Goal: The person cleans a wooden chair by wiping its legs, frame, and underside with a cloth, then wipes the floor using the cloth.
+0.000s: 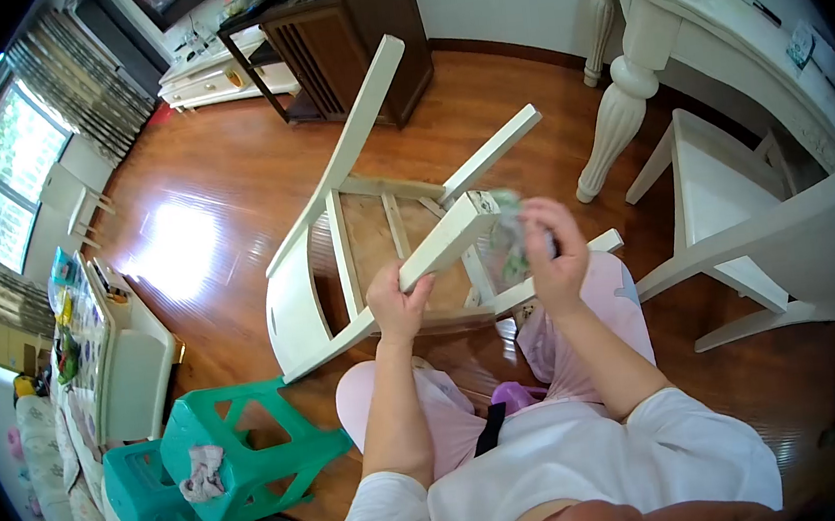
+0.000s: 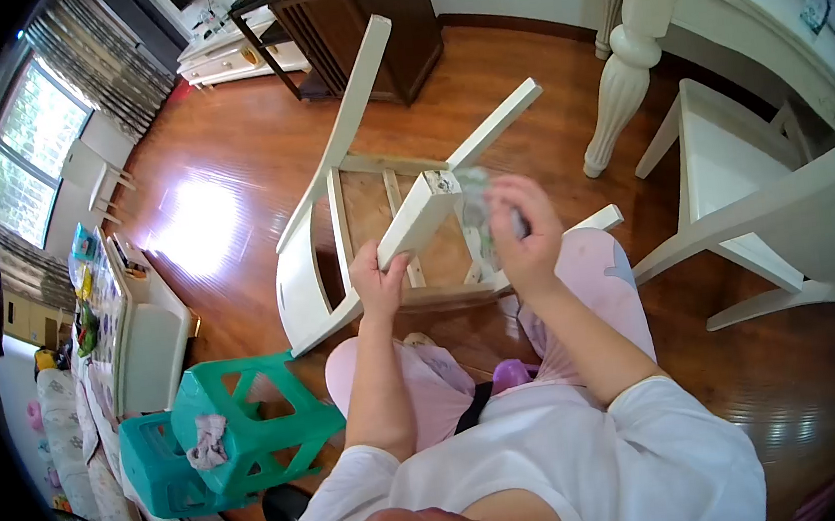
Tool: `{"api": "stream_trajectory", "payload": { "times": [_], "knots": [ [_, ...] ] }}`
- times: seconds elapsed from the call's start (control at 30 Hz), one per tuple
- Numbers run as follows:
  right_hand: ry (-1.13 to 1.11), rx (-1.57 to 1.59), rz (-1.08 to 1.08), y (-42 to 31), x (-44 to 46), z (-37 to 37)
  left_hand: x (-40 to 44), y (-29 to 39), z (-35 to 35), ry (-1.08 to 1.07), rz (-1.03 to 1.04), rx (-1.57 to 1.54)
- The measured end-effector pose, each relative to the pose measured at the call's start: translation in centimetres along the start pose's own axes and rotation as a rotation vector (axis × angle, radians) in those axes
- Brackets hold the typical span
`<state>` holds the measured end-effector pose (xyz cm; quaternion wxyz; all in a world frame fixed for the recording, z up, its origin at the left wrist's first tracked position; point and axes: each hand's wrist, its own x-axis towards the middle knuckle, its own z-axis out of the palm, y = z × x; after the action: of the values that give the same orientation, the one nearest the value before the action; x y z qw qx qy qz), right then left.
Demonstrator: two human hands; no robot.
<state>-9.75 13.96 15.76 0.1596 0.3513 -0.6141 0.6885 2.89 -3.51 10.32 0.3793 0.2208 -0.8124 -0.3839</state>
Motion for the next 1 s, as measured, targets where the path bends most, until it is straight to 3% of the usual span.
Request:
{"api": "stream_trajectory", "payload": {
  "times": [0.1,0.17,0.23,0.37,0.43,0.57,0.63,0.77,0.83,0.9,1.0],
  "knots": [
    [0.103,0.098,-0.099,-3.9,3.3,0.2,-0.1,-0.3,-0.1,-0.013,0.005,0.048],
    [0.001,0.123,-0.169,-4.8,4.0,1.3,0.0,-0.1,-0.1,0.008,0.047,0.067],
    [-0.242,-0.240,-0.447,-3.9,3.1,3.1,0.0,0.2,-0.3,0.004,0.025,0.051],
    [-0.116,-0.454,-0.481,1.1,-3.0,3.1,0.1,0.0,-0.1,0.022,0.047,-0.003],
    [-0.187,-0.261,-0.094,2.8,-4.8,2.3,-0.3,0.0,-0.3,0.010,0.034,-0.008],
    [-0.058,-0.229,-0.024,-1.3,-4.3,1.0,0.0,-0.5,-0.6,-0.066,-0.005,-0.021],
    [-0.051,-0.272,-0.414,-4.2,-1.6,2.4,0.0,-1.5,-0.3,-0.084,-0.005,-0.156],
    [-0.179,-0.468,-0.577,-1.8,-2.2,5.4,0.0,-2.2,-0.7,-0.035,0.004,-0.290],
    [-0.245,-0.424,-0.577,1.5,-5.2,5.5,0.2,-2.4,-0.8,-0.047,-0.013,-0.285],
    [-0.559,-0.251,-0.261,2.9,-7.1,4.5,0.1,-2.1,-1.0,-0.057,0.066,-0.329],
    [-0.462,-0.226,-0.286,1.0,-6.8,3.1,0.2,-0.9,-1.8,-0.069,-0.054,-0.384]
  ]
}}
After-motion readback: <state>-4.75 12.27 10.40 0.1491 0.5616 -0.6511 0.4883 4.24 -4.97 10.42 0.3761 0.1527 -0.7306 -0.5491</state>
